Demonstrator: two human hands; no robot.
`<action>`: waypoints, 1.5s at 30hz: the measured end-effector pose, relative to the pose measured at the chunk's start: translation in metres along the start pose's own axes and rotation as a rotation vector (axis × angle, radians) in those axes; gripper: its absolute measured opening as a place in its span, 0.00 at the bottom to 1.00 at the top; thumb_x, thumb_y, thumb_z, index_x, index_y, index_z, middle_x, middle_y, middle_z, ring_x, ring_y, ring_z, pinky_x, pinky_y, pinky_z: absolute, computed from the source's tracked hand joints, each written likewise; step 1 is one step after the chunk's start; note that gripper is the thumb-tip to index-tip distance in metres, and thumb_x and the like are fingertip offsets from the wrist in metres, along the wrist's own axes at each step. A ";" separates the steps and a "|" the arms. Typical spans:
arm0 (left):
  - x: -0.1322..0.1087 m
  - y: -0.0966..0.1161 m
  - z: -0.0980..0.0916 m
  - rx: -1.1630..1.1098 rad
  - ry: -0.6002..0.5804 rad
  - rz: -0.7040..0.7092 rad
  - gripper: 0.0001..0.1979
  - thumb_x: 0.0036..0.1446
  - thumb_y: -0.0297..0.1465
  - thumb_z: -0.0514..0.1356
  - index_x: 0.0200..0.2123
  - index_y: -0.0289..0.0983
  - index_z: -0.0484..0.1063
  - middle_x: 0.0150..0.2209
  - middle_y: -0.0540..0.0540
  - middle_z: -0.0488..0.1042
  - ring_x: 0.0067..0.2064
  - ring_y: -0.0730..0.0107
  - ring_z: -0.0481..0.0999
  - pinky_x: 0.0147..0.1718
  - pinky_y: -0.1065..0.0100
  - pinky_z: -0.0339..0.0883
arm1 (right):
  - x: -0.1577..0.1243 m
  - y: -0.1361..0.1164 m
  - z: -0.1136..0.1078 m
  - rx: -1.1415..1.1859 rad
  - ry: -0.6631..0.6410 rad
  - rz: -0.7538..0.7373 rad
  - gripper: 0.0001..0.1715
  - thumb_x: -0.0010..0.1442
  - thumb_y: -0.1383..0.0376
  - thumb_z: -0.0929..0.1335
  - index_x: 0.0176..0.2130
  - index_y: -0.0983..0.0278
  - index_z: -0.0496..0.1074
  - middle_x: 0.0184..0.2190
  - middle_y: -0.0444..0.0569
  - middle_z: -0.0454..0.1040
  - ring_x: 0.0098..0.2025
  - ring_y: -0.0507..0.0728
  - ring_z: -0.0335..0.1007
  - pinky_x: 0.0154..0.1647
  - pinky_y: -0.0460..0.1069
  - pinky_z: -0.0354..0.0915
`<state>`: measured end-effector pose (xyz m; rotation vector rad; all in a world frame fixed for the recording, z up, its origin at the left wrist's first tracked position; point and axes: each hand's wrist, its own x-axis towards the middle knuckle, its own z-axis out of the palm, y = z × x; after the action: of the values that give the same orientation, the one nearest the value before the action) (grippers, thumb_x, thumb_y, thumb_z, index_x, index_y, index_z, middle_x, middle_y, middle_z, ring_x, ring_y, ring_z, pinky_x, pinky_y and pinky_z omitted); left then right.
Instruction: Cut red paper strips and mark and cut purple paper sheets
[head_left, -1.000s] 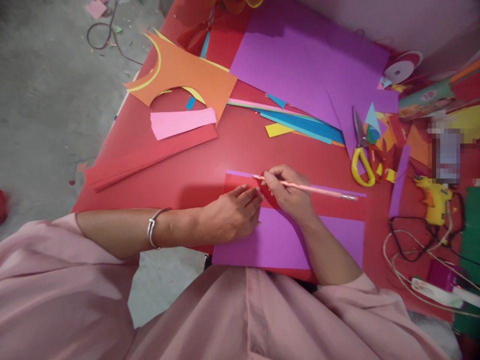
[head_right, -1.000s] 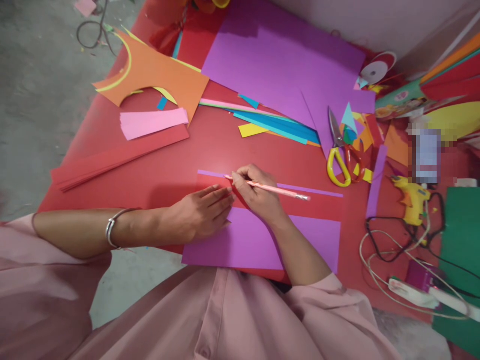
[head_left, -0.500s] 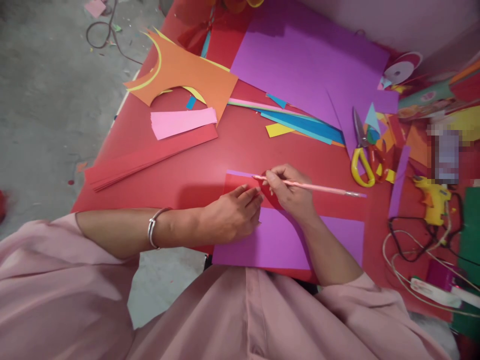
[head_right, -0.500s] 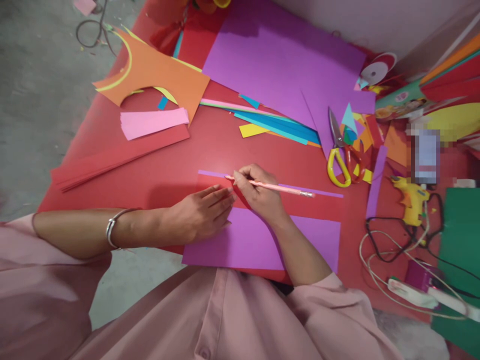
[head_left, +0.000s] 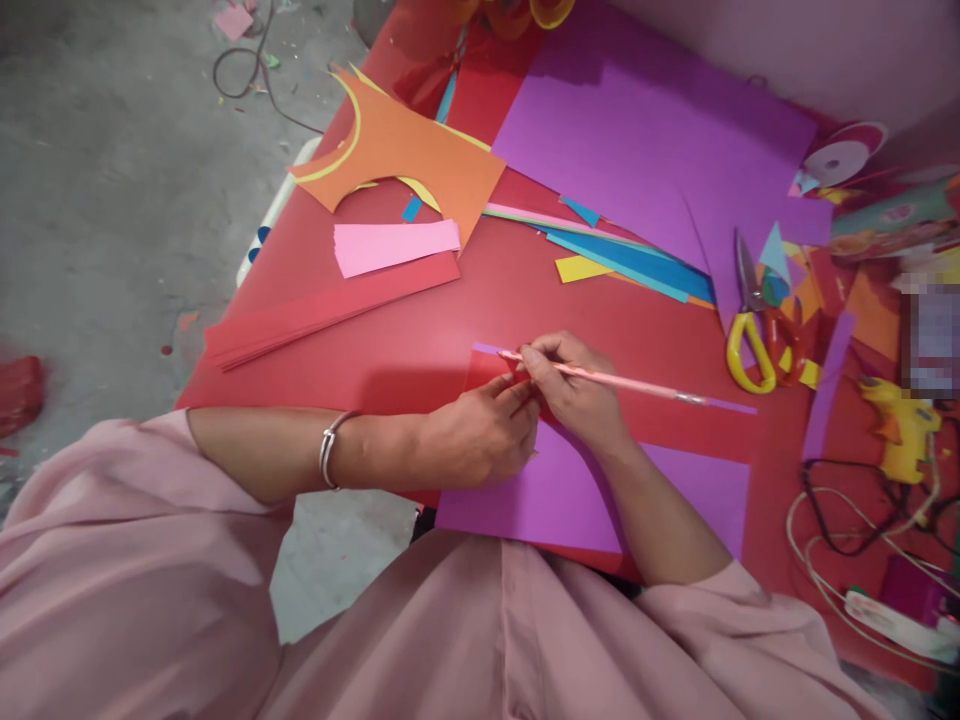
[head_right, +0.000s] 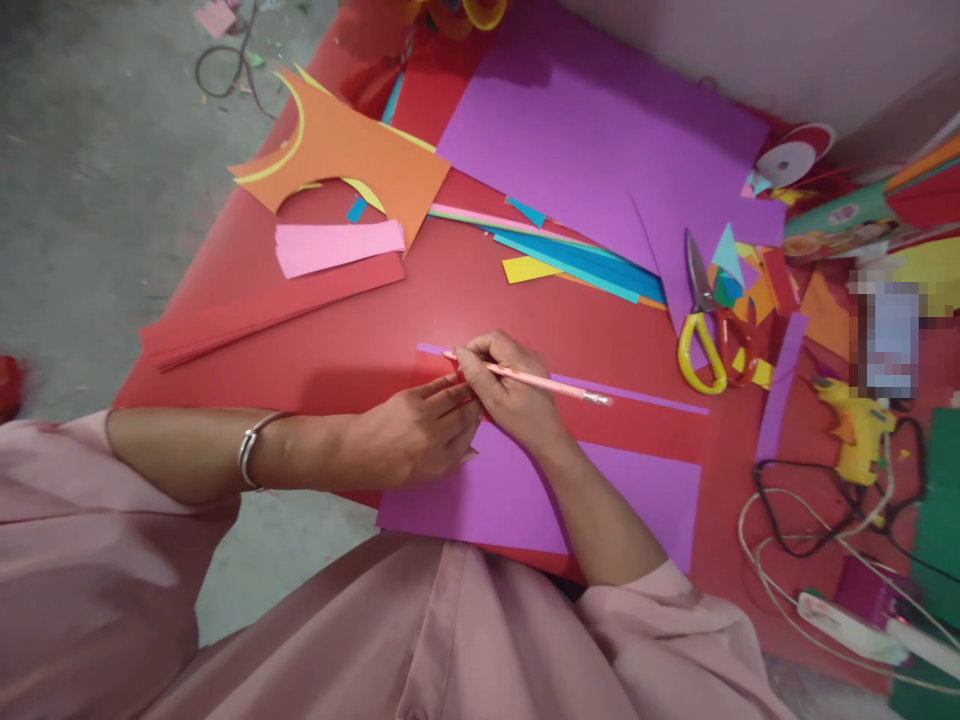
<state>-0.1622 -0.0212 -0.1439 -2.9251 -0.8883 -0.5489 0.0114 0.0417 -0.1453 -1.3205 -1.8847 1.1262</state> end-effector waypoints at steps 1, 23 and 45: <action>0.000 0.000 0.000 -0.004 -0.004 0.000 0.18 0.74 0.32 0.57 0.47 0.23 0.82 0.44 0.30 0.84 0.51 0.46 0.85 0.57 0.46 0.79 | 0.000 0.000 0.000 -0.005 0.000 -0.004 0.15 0.70 0.53 0.71 0.35 0.59 0.76 0.30 0.43 0.80 0.32 0.54 0.76 0.33 0.49 0.66; 0.000 -0.002 -0.001 -0.054 0.012 0.011 0.17 0.73 0.31 0.57 0.46 0.23 0.83 0.43 0.28 0.84 0.51 0.45 0.85 0.58 0.43 0.78 | -0.001 -0.005 -0.001 -0.046 0.017 -0.028 0.16 0.70 0.52 0.70 0.34 0.58 0.74 0.29 0.42 0.78 0.31 0.53 0.73 0.33 0.49 0.64; -0.001 -0.001 0.001 -0.031 0.025 0.003 0.17 0.73 0.33 0.58 0.45 0.25 0.83 0.42 0.32 0.84 0.50 0.47 0.85 0.59 0.44 0.77 | -0.001 -0.004 -0.001 -0.043 0.016 -0.051 0.16 0.70 0.53 0.70 0.33 0.58 0.74 0.28 0.42 0.77 0.31 0.53 0.73 0.33 0.49 0.65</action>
<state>-0.1635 -0.0210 -0.1450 -2.9397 -0.8809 -0.6028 0.0110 0.0406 -0.1412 -1.2935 -1.9303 1.0524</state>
